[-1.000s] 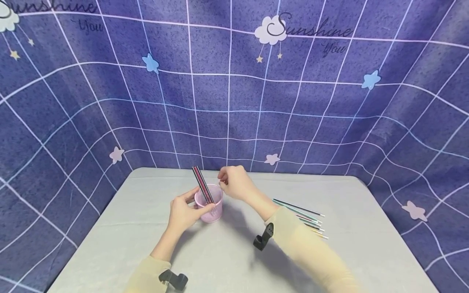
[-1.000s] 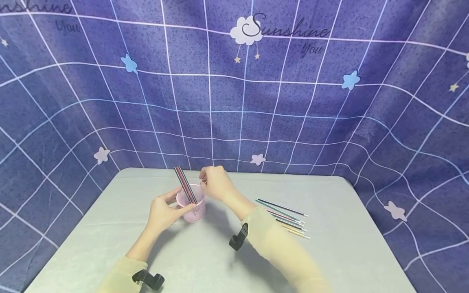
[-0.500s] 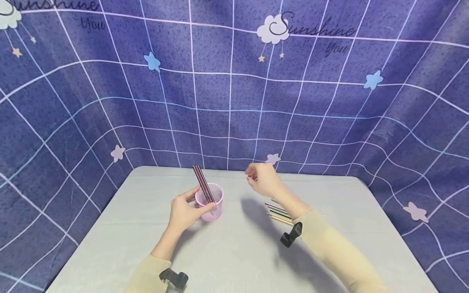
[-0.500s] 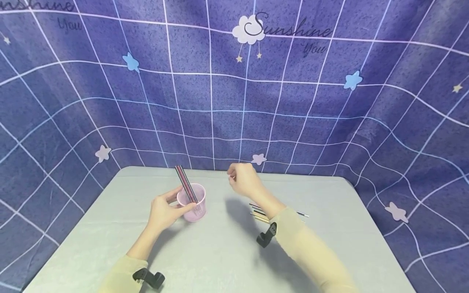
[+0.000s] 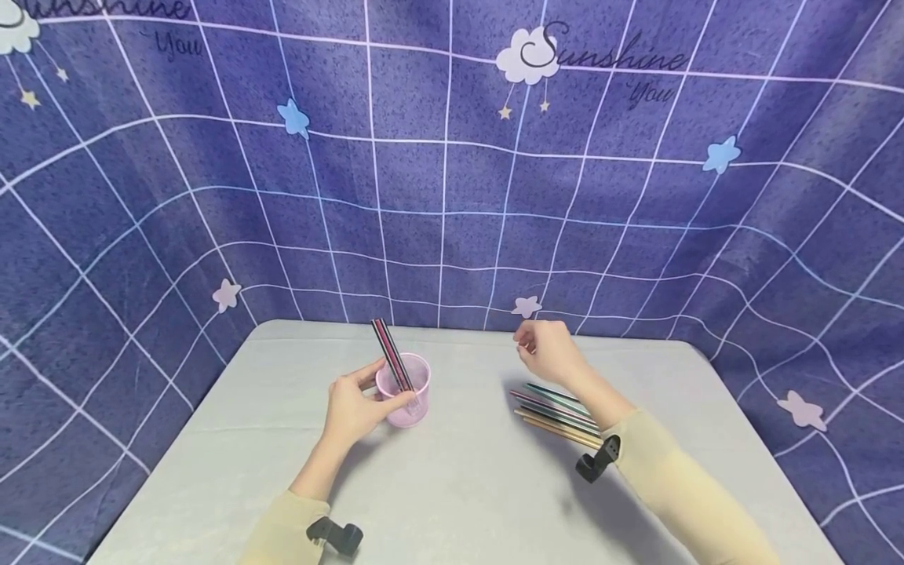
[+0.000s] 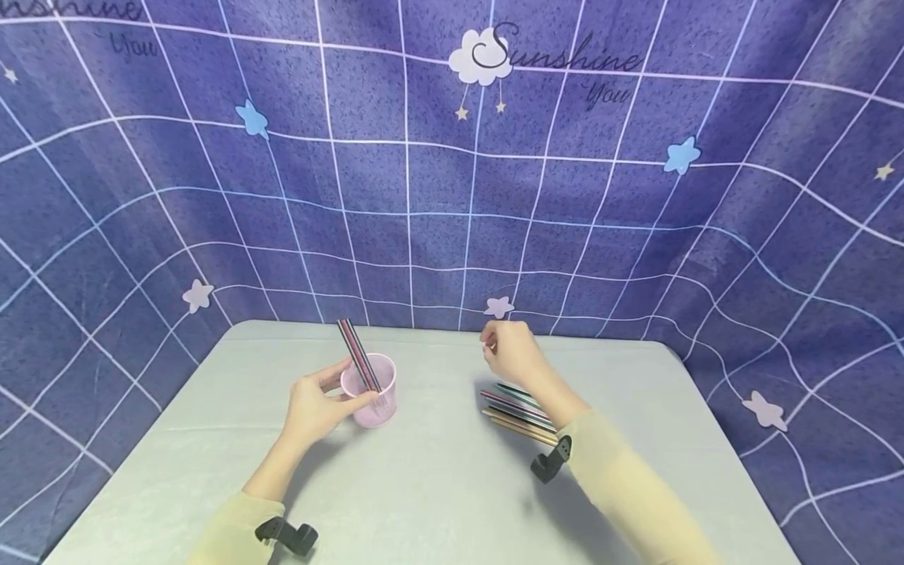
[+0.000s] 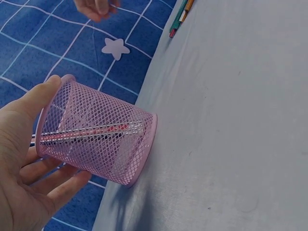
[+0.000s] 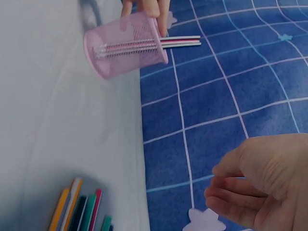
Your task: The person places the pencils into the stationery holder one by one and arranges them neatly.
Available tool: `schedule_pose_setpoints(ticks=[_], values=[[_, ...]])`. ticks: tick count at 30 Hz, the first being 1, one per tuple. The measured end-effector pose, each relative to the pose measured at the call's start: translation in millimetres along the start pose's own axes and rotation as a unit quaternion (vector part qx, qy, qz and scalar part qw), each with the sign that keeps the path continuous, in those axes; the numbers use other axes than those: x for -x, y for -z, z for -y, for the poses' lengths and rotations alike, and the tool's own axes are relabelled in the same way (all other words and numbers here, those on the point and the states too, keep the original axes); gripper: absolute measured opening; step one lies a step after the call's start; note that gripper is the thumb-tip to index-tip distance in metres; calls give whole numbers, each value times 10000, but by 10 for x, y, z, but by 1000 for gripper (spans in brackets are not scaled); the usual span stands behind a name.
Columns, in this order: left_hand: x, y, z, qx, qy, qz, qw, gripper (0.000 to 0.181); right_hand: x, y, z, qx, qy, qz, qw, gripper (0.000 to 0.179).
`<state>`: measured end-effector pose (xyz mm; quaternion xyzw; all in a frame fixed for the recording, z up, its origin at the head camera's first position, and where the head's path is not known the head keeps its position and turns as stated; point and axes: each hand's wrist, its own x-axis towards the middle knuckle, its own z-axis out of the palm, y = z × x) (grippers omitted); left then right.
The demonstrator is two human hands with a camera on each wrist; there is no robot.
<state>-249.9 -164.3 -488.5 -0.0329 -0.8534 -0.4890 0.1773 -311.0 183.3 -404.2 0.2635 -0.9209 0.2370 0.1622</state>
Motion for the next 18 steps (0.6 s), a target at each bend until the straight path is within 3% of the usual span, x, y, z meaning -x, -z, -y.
schedule_pose_setpoints(ticks=[18], values=[[5, 5, 0, -7, 49, 1, 10000, 87, 364, 20, -517, 244, -303, 268, 9989, 7]])
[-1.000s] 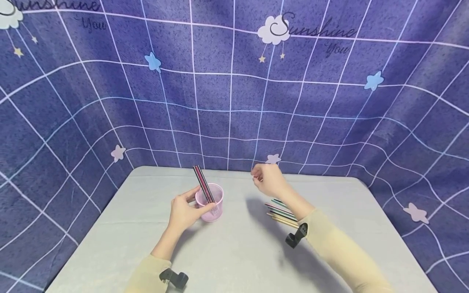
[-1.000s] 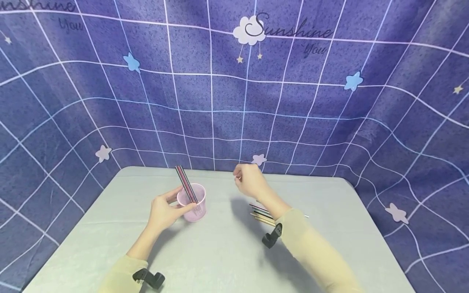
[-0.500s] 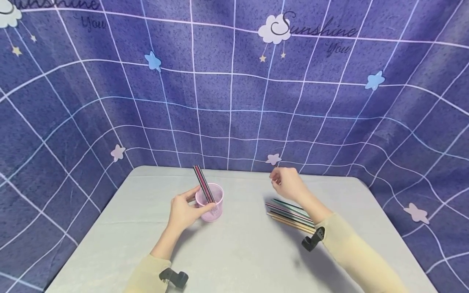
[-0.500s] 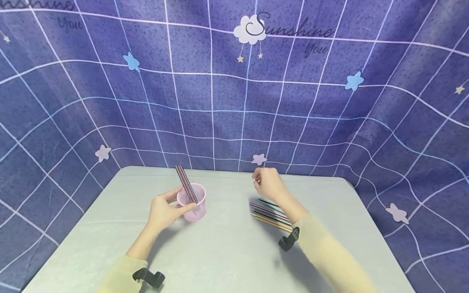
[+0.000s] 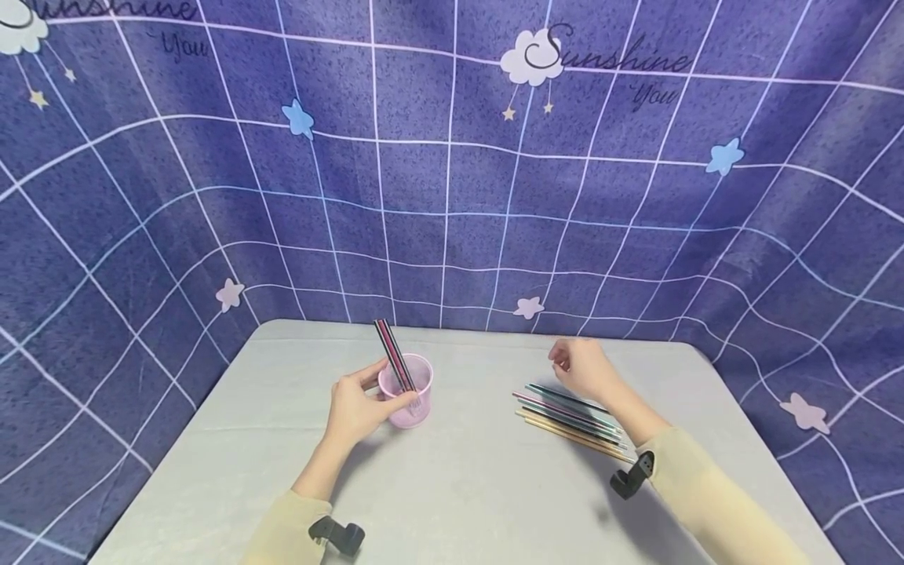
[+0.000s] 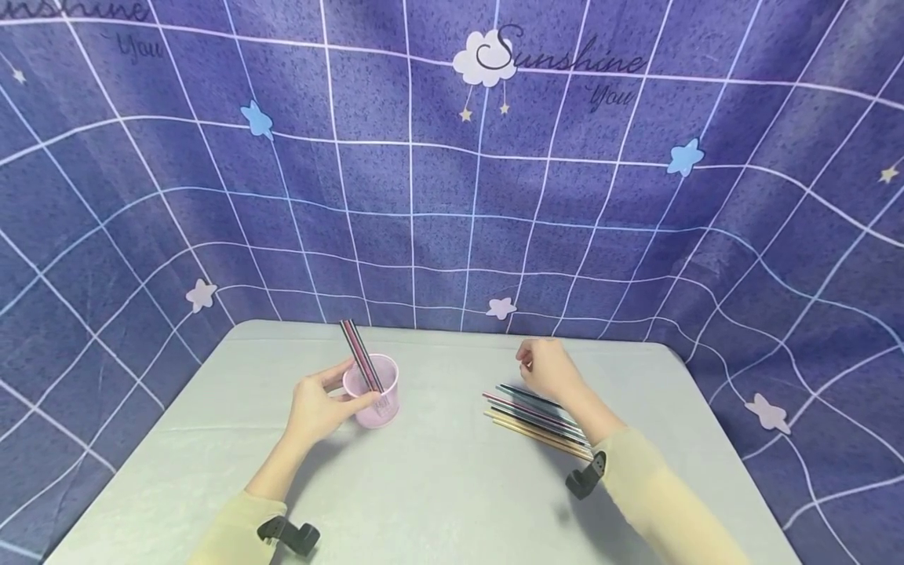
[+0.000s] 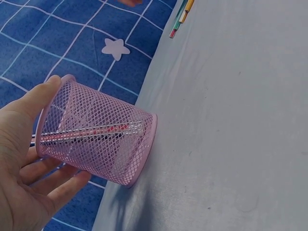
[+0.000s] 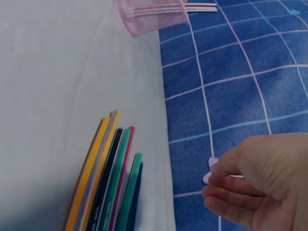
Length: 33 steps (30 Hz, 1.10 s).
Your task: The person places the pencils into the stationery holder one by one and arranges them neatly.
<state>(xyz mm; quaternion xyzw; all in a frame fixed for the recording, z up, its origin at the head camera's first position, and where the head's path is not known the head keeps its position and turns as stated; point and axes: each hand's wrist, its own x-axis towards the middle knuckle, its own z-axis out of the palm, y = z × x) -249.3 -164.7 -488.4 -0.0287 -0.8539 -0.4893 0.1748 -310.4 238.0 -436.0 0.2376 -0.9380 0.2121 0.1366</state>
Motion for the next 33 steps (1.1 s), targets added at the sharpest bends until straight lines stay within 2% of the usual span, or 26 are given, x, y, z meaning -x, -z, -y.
schedule_pose_setpoints(ticks=[16, 24, 33], values=[[0, -8, 11, 8, -109, -32, 9999, 87, 285, -71, -264, 425, -132, 397, 9982, 6], [10, -8, 12, 166, -81, -10, 9998, 86, 409, -175, -402, 635, -487, 733, 9941, 7], [4, -8, 15, 207, -94, -24, 9997, 85, 470, -232, -441, 697, -462, 890, 9925, 6]])
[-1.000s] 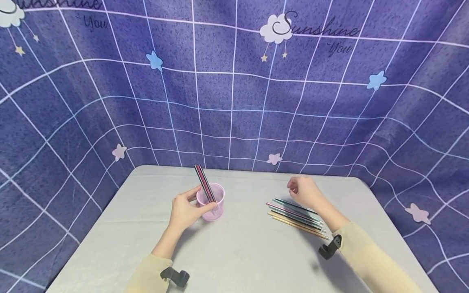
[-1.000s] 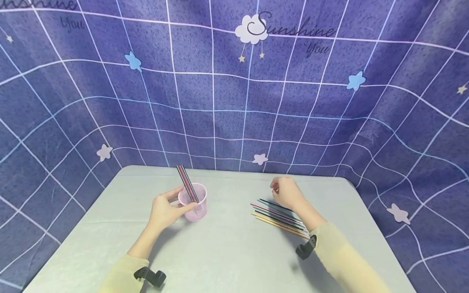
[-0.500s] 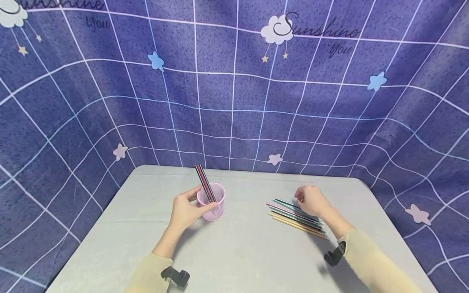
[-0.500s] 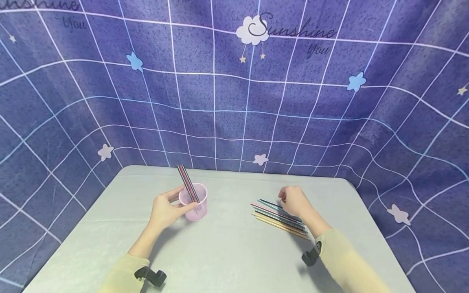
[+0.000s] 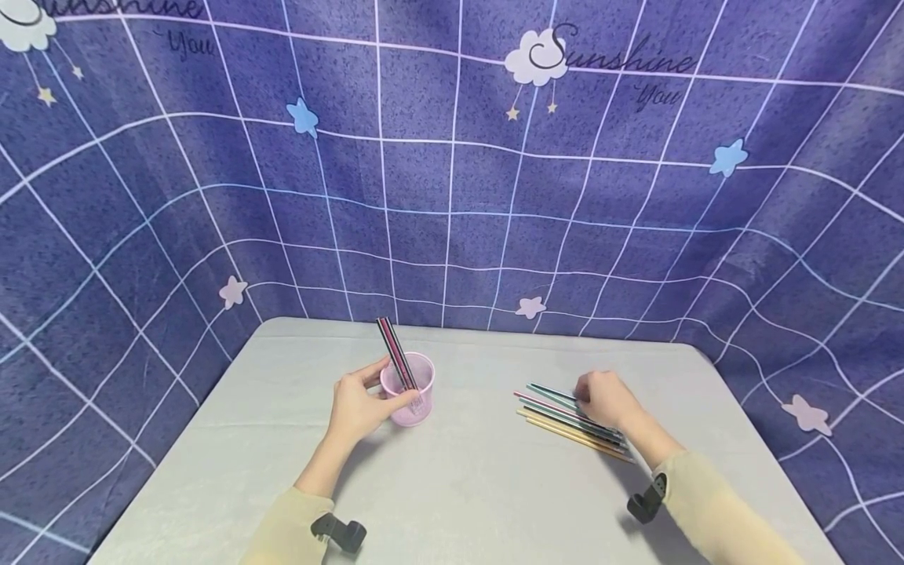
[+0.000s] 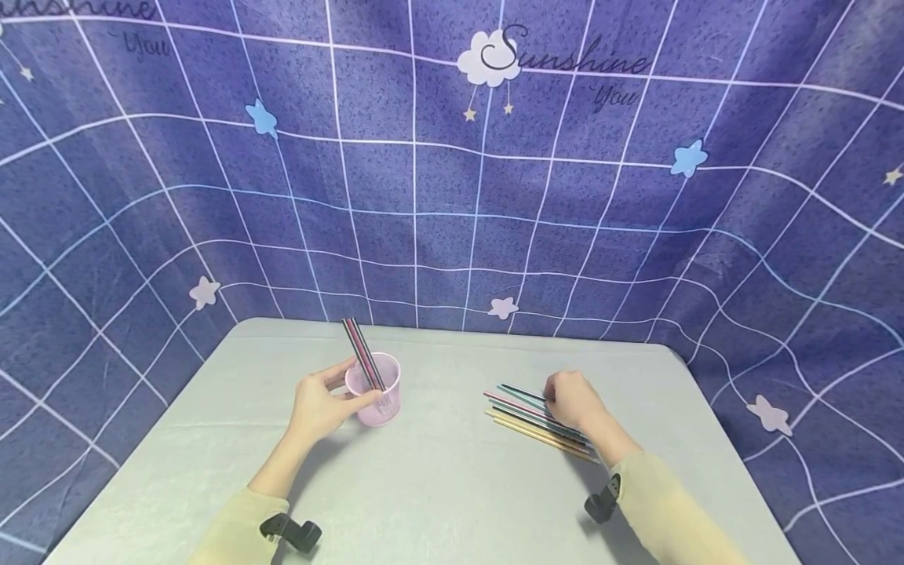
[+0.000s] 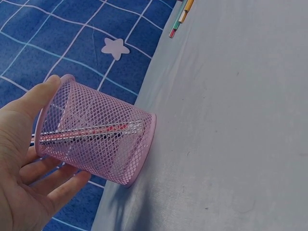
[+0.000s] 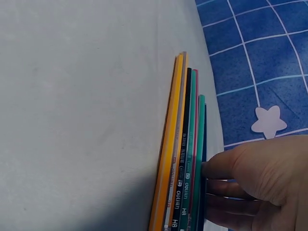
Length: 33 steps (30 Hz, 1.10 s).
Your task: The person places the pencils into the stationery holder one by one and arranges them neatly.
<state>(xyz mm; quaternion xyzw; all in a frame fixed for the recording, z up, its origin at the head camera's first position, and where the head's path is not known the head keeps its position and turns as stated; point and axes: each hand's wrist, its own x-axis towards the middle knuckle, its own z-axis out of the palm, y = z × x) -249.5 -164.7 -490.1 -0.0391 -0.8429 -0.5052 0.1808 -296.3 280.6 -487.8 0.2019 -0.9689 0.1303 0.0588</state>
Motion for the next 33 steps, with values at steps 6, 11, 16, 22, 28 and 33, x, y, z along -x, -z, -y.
schedule_pose_setpoints(ticks=[6, 11, 16, 22, 28, 33], values=[[-3, -5, 2, -31, -37, -2, 10000, 85, 19, -17, 4, 104, 27, -19, 9999, 5], [-1, -8, -4, -32, -56, 24, 10000, 86, 13, -12, -12, 116, 60, -87, 9999, 6], [0, -3, -2, -52, -66, 3, 10000, 86, -75, 73, -18, 133, -62, -201, 9997, 7], [3, 14, -15, -20, -34, 7, 10000, 86, -237, 223, 59, 2, 72, -846, 9964, 6], [4, 9, -9, -47, -17, 3, 10000, 86, -405, 379, 305, -259, 378, -1386, 9893, 6], [5, 5, -5, -77, -14, -5, 10000, 85, -549, 460, 575, -550, 455, -1574, 9850, 5]])
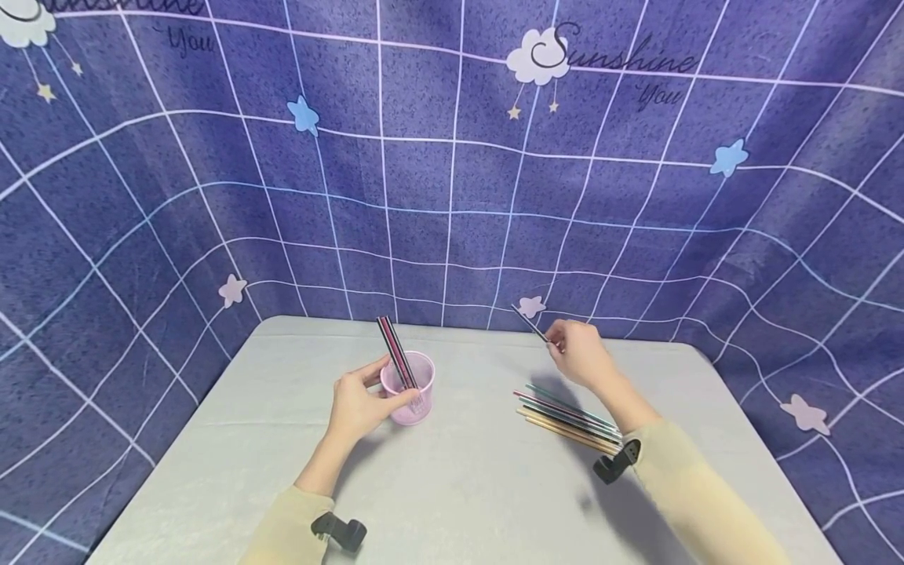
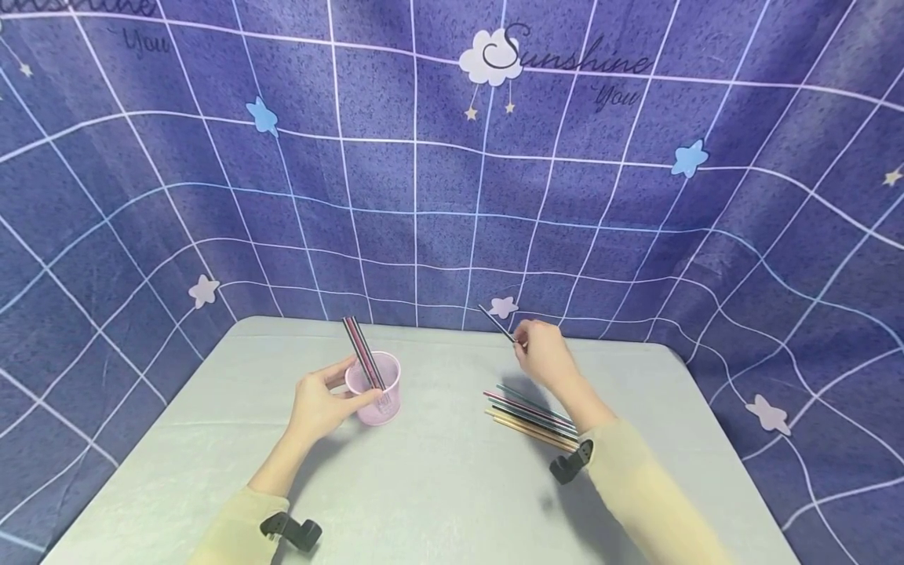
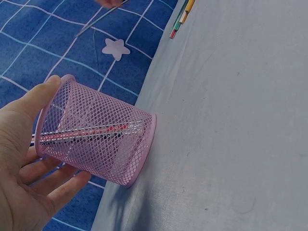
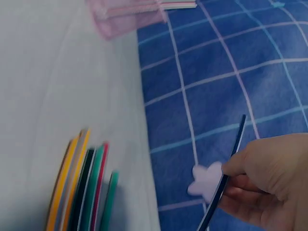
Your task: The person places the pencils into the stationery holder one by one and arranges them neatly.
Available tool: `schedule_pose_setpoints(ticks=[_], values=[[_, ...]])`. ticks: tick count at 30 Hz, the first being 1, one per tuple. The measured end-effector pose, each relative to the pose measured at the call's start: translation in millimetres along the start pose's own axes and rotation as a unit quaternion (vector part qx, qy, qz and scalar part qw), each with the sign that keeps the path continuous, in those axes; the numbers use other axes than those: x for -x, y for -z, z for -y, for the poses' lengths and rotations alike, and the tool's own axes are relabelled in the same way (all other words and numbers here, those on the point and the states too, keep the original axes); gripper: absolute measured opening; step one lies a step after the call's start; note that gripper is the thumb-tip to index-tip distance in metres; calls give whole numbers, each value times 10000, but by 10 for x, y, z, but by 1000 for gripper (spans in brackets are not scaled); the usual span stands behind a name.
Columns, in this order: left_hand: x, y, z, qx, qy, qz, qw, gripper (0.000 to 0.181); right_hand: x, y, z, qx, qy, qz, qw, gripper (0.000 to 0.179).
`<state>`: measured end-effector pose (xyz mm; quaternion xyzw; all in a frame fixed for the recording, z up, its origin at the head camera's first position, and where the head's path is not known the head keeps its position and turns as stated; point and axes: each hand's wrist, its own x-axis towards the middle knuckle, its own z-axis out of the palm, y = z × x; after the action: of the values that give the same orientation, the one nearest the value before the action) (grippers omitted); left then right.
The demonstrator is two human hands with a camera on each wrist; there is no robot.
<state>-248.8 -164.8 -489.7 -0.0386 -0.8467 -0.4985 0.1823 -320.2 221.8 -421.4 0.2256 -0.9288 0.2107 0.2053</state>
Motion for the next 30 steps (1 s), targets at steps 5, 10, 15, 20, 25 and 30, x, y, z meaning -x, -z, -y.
schedule_pose_setpoints(ticks=[5, 10, 15, 20, 25, 30], values=[[5, -4, 1, -48, 0, 6, 10000, 86, -143, -37, 228, -438, -40, -182, 9989, 4], [7, -10, 12, -70, -28, -2, 10000, 85, -254, -60, 486, -1053, -113, -230, 9941, 5], [8, -14, 18, -29, -15, 15, 10000, 85, -335, -43, 768, -1747, -148, -23, 9845, 6], [5, -15, 21, -31, -29, 21, 10000, 86, -405, -117, 986, -2402, -133, -131, 9705, 8], [-4, -14, 12, -18, 14, 10, 10000, 86, -456, -311, 1163, -3326, -186, -399, 9420, 10], [-10, -12, -1, 11, 38, -8, 10000, 86, -499, -533, 1329, -3804, 27, -377, 9241, 10]])
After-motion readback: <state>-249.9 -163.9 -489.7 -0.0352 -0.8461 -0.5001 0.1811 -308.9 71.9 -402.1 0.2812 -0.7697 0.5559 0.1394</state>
